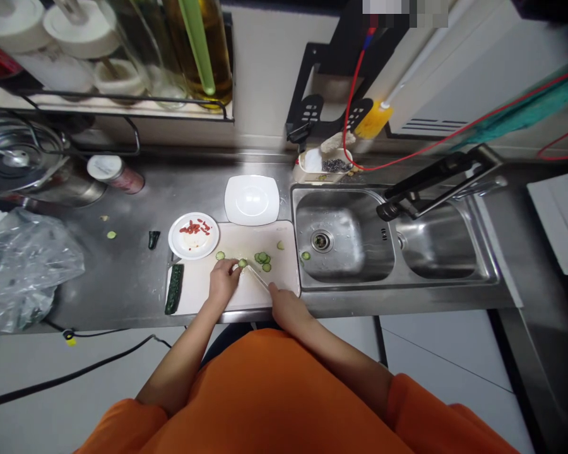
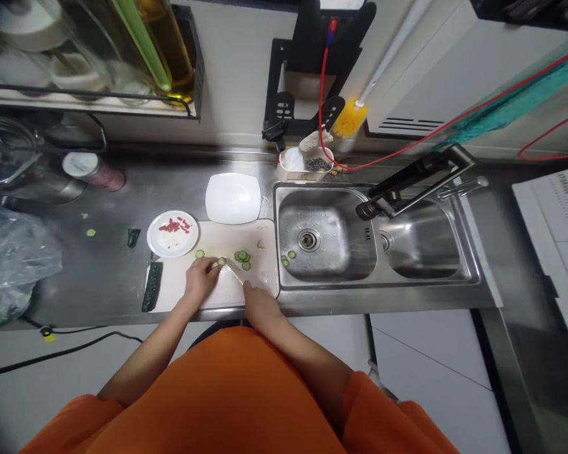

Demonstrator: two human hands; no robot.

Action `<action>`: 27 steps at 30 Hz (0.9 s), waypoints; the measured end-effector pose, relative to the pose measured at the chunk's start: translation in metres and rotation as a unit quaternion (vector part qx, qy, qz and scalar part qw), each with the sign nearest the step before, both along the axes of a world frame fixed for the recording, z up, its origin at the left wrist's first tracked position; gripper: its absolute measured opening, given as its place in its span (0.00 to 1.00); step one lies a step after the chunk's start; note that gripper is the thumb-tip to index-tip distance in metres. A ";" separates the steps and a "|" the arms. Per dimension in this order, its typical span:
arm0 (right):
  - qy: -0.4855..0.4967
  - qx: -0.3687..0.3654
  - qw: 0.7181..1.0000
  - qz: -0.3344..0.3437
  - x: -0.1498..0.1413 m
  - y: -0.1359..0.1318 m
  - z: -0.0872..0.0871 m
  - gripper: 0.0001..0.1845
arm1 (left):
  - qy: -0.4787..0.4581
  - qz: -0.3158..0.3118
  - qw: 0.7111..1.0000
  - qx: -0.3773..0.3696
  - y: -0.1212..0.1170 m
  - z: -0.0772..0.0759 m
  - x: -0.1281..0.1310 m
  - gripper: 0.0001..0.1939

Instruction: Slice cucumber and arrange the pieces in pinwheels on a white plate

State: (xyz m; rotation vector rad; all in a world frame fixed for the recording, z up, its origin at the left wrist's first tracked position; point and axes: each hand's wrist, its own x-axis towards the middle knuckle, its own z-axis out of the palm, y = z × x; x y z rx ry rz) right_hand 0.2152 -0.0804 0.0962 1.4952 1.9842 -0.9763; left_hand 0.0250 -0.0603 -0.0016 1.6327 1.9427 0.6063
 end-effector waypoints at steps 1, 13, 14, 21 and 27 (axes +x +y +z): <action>0.000 0.001 1.000 0.000 -0.001 0.000 0.000 0.21 | -0.001 -0.001 1.000 0.001 0.000 0.000 0.000 0.10; -0.003 -0.006 1.000 0.004 -0.007 -0.002 0.002 0.20 | 0.003 -0.003 1.000 0.007 0.000 -0.002 -0.001 0.10; -0.001 -0.005 1.000 0.004 -0.008 -0.002 0.001 0.20 | 0.003 -0.003 1.000 0.007 0.000 -0.002 -0.001 0.10; 0.003 0.000 1.000 0.005 -0.008 -0.004 0.000 0.20 | 0.004 0.000 1.000 -0.001 0.000 -0.003 -0.001 0.10; 0.007 0.009 1.000 -0.009 -0.009 -0.006 -0.002 0.20 | -0.002 -0.003 1.000 0.001 0.000 -0.003 -0.001 0.10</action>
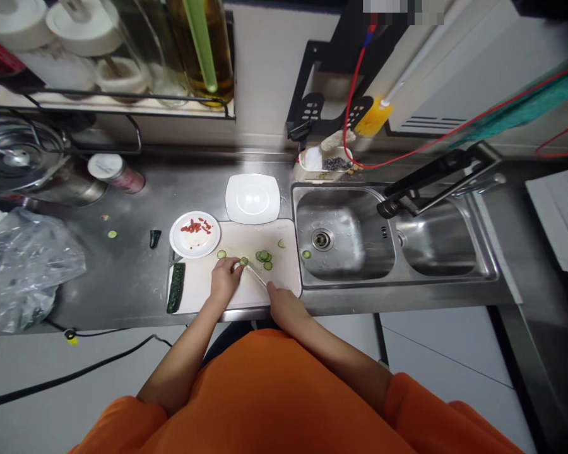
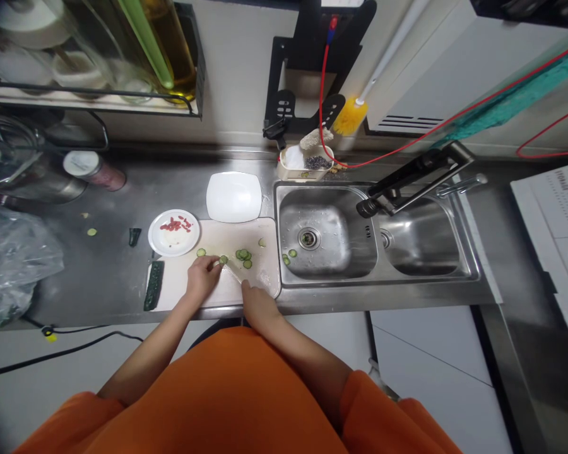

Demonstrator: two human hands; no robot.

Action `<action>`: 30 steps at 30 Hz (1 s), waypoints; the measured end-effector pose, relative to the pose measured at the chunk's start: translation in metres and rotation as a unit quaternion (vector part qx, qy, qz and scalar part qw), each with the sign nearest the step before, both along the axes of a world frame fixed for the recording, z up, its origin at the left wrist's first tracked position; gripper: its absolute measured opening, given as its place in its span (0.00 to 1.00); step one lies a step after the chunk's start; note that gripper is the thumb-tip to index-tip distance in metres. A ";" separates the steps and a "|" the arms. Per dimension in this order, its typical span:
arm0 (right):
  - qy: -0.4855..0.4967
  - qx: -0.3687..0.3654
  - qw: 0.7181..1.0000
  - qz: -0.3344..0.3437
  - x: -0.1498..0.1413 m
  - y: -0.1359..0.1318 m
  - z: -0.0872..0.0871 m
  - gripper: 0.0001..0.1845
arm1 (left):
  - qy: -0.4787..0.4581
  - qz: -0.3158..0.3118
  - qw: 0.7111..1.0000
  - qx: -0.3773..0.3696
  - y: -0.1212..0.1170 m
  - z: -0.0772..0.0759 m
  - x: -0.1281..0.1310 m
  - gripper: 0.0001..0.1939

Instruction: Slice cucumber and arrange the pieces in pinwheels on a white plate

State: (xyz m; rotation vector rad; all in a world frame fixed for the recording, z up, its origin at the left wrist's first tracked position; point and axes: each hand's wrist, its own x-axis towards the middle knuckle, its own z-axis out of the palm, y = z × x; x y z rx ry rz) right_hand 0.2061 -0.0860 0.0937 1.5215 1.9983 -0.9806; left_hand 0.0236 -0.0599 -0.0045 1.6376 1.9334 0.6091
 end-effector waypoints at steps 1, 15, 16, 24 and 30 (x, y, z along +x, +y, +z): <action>-0.001 0.001 1.000 -0.001 0.000 0.000 -0.001 0.20 | -0.001 0.000 1.000 0.000 0.000 0.000 0.000 0.11; -0.008 -0.008 1.000 -0.003 0.000 0.003 0.003 0.19 | 0.002 0.002 1.000 0.001 0.000 -0.001 0.000 0.10; -0.007 -0.007 1.000 -0.004 -0.001 0.003 0.003 0.19 | 0.003 0.002 1.000 0.001 0.000 0.000 0.000 0.10; 0.010 -0.004 1.000 -0.011 -0.004 0.004 0.001 0.20 | 0.003 0.004 1.000 0.001 0.000 0.000 0.000 0.10; 0.014 -0.024 0.999 -0.016 0.000 0.002 0.004 0.24 | -0.002 0.002 1.000 -0.004 0.003 0.003 0.000 0.10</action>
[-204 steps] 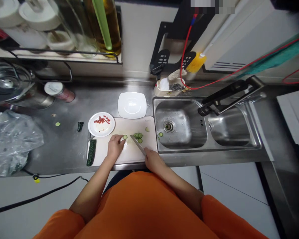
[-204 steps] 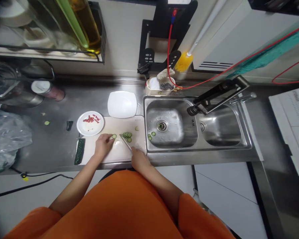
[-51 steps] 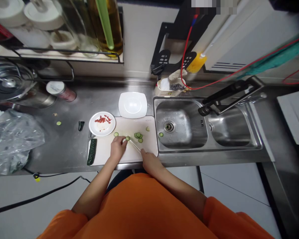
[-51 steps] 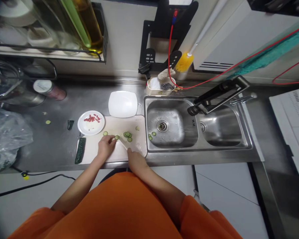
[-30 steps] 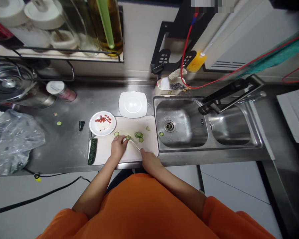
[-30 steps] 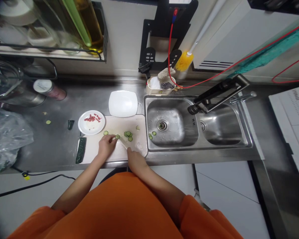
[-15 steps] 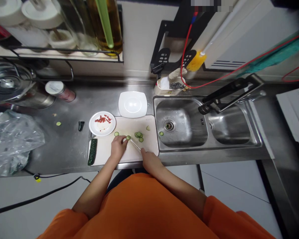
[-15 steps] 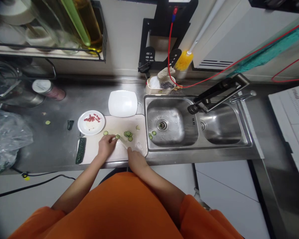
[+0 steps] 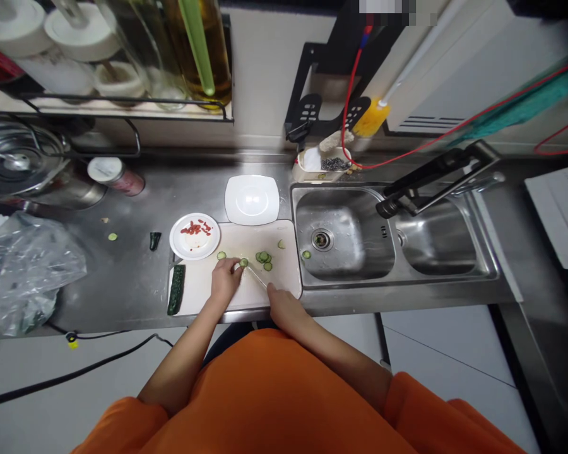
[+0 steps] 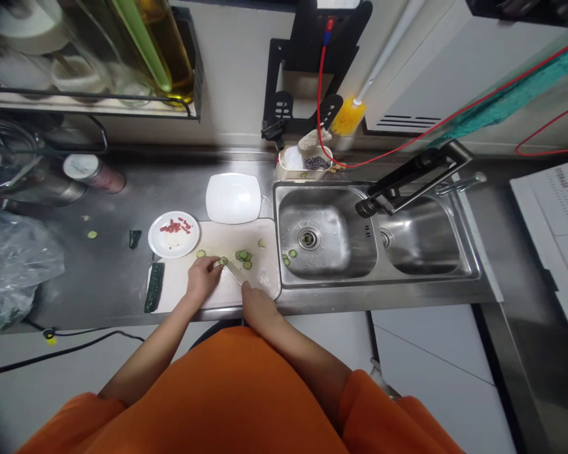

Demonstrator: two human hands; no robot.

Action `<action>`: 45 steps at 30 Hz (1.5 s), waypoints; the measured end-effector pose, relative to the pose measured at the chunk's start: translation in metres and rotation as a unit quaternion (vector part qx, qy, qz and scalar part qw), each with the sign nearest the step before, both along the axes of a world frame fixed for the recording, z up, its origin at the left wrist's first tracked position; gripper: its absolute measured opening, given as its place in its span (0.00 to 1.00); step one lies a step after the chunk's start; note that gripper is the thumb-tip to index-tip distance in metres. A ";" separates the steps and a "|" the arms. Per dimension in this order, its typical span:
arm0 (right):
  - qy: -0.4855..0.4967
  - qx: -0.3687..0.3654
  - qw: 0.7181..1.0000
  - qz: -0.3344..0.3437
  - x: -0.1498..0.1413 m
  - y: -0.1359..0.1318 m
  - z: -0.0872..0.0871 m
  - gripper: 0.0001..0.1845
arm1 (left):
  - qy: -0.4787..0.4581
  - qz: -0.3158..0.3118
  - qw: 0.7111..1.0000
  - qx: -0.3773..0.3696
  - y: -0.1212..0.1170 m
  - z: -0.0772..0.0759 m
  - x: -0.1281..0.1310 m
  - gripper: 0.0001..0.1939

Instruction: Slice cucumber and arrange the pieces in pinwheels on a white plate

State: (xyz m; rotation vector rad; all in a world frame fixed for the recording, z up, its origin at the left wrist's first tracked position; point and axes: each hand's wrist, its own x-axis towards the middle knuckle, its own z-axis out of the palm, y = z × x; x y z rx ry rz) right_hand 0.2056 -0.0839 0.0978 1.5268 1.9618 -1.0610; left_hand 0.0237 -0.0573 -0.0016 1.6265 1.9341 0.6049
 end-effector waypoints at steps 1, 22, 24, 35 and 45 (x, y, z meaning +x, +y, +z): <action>-0.006 -0.005 1.000 0.000 0.002 -0.001 0.001 0.24 | -0.003 -0.001 1.000 -0.002 0.001 0.001 0.000 0.10; -0.033 -0.022 0.999 -0.003 0.022 -0.008 -0.002 0.22 | 0.007 0.183 0.983 -0.004 0.007 0.008 -0.034 0.11; -0.032 -0.020 0.999 -0.003 0.022 -0.008 -0.002 0.22 | 0.038 0.146 0.988 0.020 0.003 0.004 -0.034 0.11; -0.027 -0.016 0.999 0.007 0.024 -0.006 -0.003 0.22 | -0.036 -0.109 0.993 0.013 0.043 0.022 0.013 0.14; -0.019 -0.006 1.000 0.015 0.026 -0.008 -0.007 0.21 | -0.006 -0.208 0.976 -0.067 0.066 0.013 0.036 0.09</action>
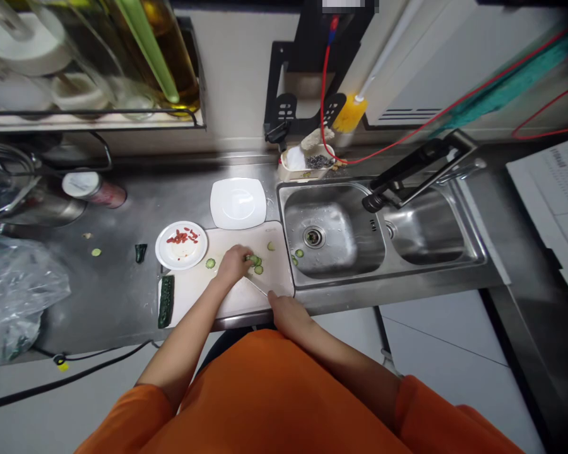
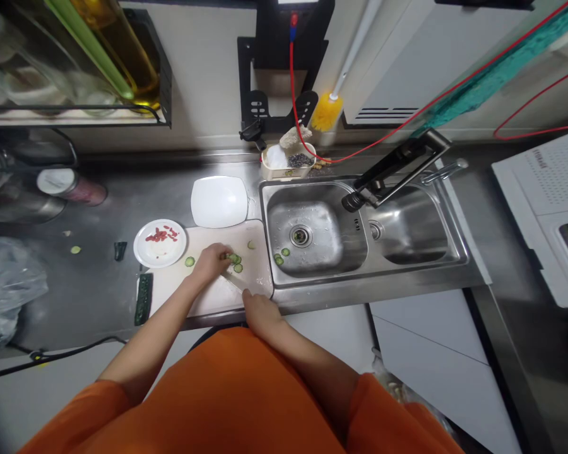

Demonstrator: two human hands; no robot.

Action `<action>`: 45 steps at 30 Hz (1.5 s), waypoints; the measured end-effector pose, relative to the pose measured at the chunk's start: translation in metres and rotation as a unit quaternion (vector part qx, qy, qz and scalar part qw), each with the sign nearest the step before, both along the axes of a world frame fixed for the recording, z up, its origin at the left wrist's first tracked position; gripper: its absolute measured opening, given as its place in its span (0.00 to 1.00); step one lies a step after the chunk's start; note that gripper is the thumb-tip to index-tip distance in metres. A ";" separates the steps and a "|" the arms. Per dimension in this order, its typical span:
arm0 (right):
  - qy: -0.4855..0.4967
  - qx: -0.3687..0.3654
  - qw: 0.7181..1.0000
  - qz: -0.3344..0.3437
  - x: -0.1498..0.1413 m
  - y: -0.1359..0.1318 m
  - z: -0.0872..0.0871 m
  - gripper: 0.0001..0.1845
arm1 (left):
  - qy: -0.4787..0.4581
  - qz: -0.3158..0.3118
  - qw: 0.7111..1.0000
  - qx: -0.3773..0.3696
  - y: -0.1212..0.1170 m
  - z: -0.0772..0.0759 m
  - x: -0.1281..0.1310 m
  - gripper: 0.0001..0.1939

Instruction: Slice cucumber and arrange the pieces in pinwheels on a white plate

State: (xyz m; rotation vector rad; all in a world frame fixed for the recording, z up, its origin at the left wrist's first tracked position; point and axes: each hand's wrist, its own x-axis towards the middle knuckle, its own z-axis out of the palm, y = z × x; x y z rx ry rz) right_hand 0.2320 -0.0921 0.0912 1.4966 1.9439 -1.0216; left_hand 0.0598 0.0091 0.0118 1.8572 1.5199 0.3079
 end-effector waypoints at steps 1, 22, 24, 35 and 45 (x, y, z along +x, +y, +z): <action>-0.001 0.000 1.000 0.000 0.000 0.000 0.000 0.21 | -0.003 0.005 1.000 0.003 -0.001 0.001 0.000 0.08; -0.016 -0.028 0.999 -0.008 0.002 0.015 0.009 0.21 | -0.011 0.026 0.998 0.054 -0.037 0.003 -0.050 0.16; -0.023 -0.028 0.999 -0.012 0.001 0.017 0.011 0.21 | 0.013 0.083 0.994 0.075 -0.048 -0.001 -0.048 0.15; -0.027 -0.008 0.999 -0.017 -0.005 0.020 0.009 0.21 | 0.006 0.163 0.981 0.105 -0.068 -0.015 -0.037 0.11; -0.010 -0.004 1.000 -0.007 -0.018 0.018 0.009 0.21 | -0.001 0.180 0.977 0.116 -0.071 -0.018 -0.035 0.12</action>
